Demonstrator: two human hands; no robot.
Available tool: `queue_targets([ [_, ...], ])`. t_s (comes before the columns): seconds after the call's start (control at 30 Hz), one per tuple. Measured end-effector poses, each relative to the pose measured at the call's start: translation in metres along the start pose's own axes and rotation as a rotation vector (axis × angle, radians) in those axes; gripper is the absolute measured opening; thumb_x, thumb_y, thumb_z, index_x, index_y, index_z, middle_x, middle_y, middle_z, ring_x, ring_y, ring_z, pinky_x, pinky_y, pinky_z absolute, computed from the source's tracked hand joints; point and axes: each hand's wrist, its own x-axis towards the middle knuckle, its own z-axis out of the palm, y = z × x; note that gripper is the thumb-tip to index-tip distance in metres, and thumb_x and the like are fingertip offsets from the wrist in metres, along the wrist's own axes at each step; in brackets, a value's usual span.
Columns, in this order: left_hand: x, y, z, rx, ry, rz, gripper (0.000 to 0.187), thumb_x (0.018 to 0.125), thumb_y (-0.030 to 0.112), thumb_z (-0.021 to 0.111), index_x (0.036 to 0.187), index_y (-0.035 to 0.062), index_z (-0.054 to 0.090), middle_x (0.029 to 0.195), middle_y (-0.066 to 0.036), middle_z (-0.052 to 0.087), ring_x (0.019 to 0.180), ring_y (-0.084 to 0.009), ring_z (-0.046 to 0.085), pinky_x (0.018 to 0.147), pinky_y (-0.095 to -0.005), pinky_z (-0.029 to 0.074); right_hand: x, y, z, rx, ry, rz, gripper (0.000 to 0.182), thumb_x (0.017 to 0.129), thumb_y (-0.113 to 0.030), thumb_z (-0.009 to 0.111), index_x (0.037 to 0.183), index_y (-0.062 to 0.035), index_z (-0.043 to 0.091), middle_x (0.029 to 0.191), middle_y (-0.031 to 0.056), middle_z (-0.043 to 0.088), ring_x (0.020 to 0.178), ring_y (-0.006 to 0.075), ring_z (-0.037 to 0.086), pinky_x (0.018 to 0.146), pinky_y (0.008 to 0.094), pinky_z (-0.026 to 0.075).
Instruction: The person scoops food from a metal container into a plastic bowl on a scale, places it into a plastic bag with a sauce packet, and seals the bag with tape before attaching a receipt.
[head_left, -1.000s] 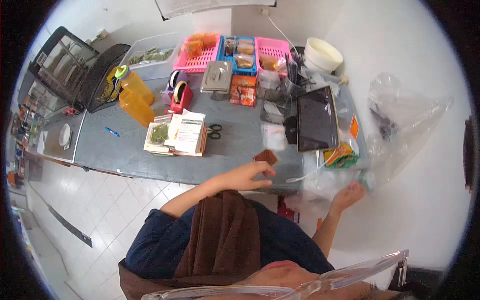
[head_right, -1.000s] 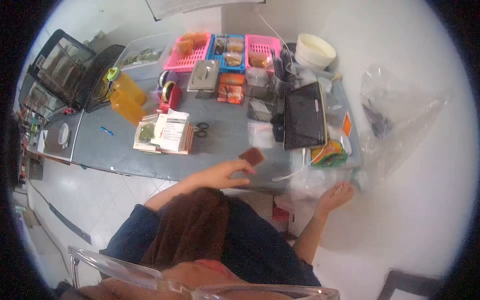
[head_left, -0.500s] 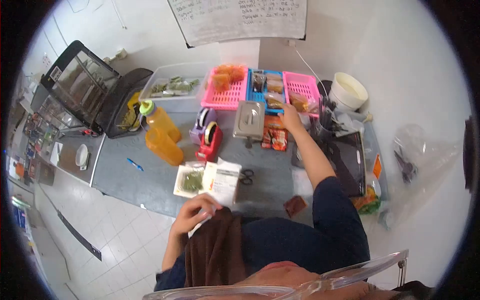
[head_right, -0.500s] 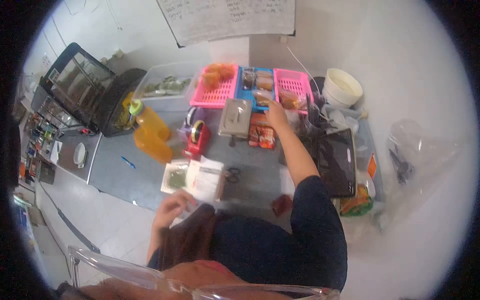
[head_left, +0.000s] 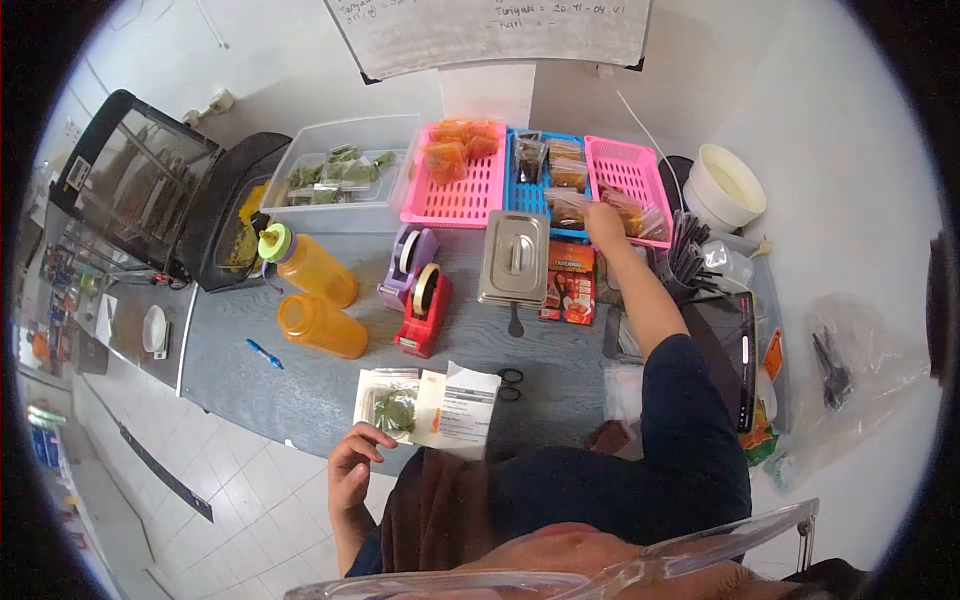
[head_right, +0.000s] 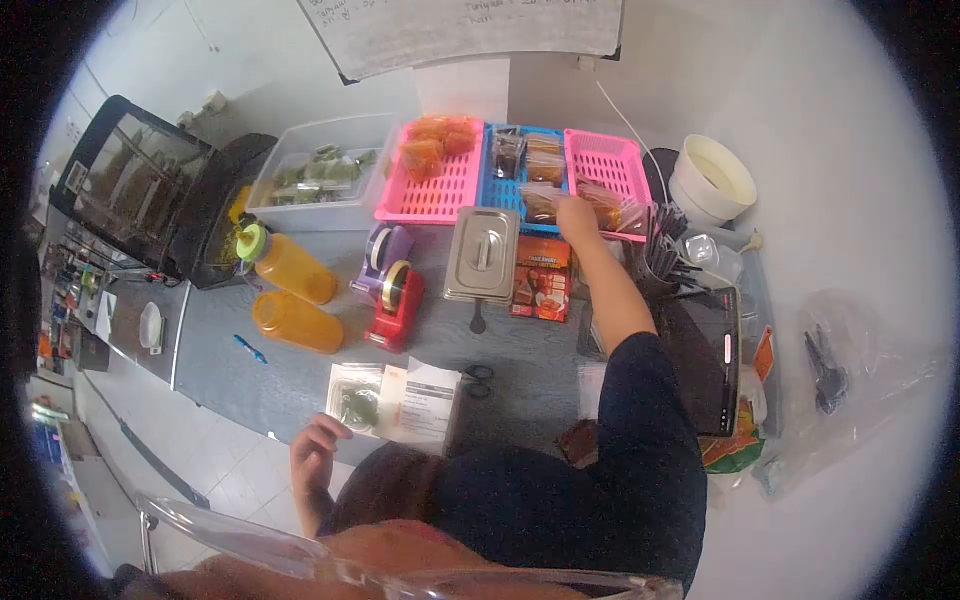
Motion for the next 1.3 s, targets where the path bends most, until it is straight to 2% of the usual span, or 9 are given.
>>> queue_targets([
  [0.13,0.001,0.002,0.001,0.011,-0.050,0.029,0.033,0.079,0.035,0.059,0.077,0.0025,0.056,0.093,-0.016,0.056,0.091,-0.0251,0.053,0.083,-0.0373,0.039,-0.007,-0.015,-0.026,0.130,0.544,-0.285,0.019,0.082,-0.015,0.056,0.079,0.0012,0.065,0.075,0.0160,0.063,0.065,0.0342,0.060,0.063,0.0405,0.048],
  [0.23,-0.008,0.005,-0.001,0.007,-0.037,0.040,0.033,0.080,0.035,0.059,0.077,0.0023,0.056,0.094,-0.015,0.055,0.091,-0.0252,0.053,0.084,-0.0373,0.039,-0.027,-0.052,-0.068,0.516,0.501,0.129,0.018,0.084,-0.014,0.055,0.084,0.0019,0.063,0.077,0.0127,0.063,0.064,0.0262,0.060,0.062,0.0340,0.048],
  [0.33,-0.019,0.009,-0.005,0.033,-0.007,0.069,0.029,0.081,0.031,0.058,0.078,0.0022,0.055,0.094,-0.015,0.056,0.091,-0.0243,0.053,0.084,-0.0364,0.039,-0.049,-0.095,-0.110,0.634,0.495,0.092,0.028,0.090,-0.028,0.050,0.090,-0.0022,0.063,0.080,0.0141,0.064,0.070,0.0254,0.062,0.065,0.0333,0.047],
  [0.5,-0.033,-0.005,-0.012,0.209,0.208,0.035,0.013,0.084,0.013,0.056,0.080,0.0008,0.055,0.094,-0.011,0.057,0.089,-0.0185,0.053,0.082,-0.0300,0.040,-0.113,-0.213,-0.143,0.926,0.085,-0.031,0.024,0.091,-0.021,0.049,0.094,0.0003,0.060,0.084,0.0124,0.065,0.072,0.0207,0.064,0.065,0.0314,0.050],
  [0.57,-0.036,-0.016,-0.011,0.274,0.291,0.049,0.007,0.083,0.007,0.055,0.082,0.0002,0.055,0.094,-0.009,0.058,0.088,-0.0162,0.053,0.080,-0.0275,0.041,-0.140,-0.276,-0.172,1.521,-0.458,0.114,0.019,0.093,-0.014,0.044,0.095,0.0020,0.054,0.090,0.0138,0.064,0.073,0.0205,0.064,0.062,0.0293,0.054],
  [0.7,-0.044,-0.025,-0.002,0.621,0.293,0.144,0.011,0.079,0.006,0.059,0.089,0.0009,0.057,0.096,-0.009,0.059,0.091,-0.0196,0.055,0.079,-0.0277,0.042,-0.171,-0.342,-0.128,1.456,-0.670,0.110,0.016,0.090,-0.011,0.049,0.097,0.0018,0.055,0.095,0.0164,0.062,0.079,0.0252,0.064,0.067,0.0344,0.053],
  [0.8,-0.048,-0.027,0.009,0.904,0.284,0.244,0.017,0.077,0.007,0.062,0.093,0.0023,0.057,0.105,-0.013,0.056,0.100,-0.0275,0.053,0.085,-0.0346,0.041,-0.190,-0.349,-0.118,0.684,0.142,-0.391,0.017,0.083,-0.009,0.056,0.097,0.0005,0.058,0.094,0.0149,0.061,0.086,0.0273,0.059,0.077,0.0376,0.047],
  [1.1,-0.026,-0.048,0.004,1.144,0.359,0.280,0.021,0.078,0.016,0.063,0.095,0.0036,0.058,0.110,-0.016,0.053,0.104,-0.0319,0.049,0.088,-0.0379,0.040,-0.332,-0.193,-0.231,0.550,0.630,-0.121,0.009,0.078,-0.001,0.059,0.086,-0.0022,0.063,0.075,0.0121,0.060,0.067,0.0254,0.055,0.064,0.0321,0.043],
  [1.3,0.038,-0.068,-0.013,1.396,0.506,-0.164,0.046,0.077,0.041,0.062,0.101,0.0018,0.063,0.113,-0.017,0.053,0.105,-0.0337,0.048,0.090,-0.0450,0.037,-0.509,-0.044,-0.204,0.054,0.718,0.365,0.016,0.080,-0.004,0.055,0.095,-0.0018,0.059,0.092,0.0139,0.054,0.088,0.0269,0.051,0.074,0.0333,0.042],
])
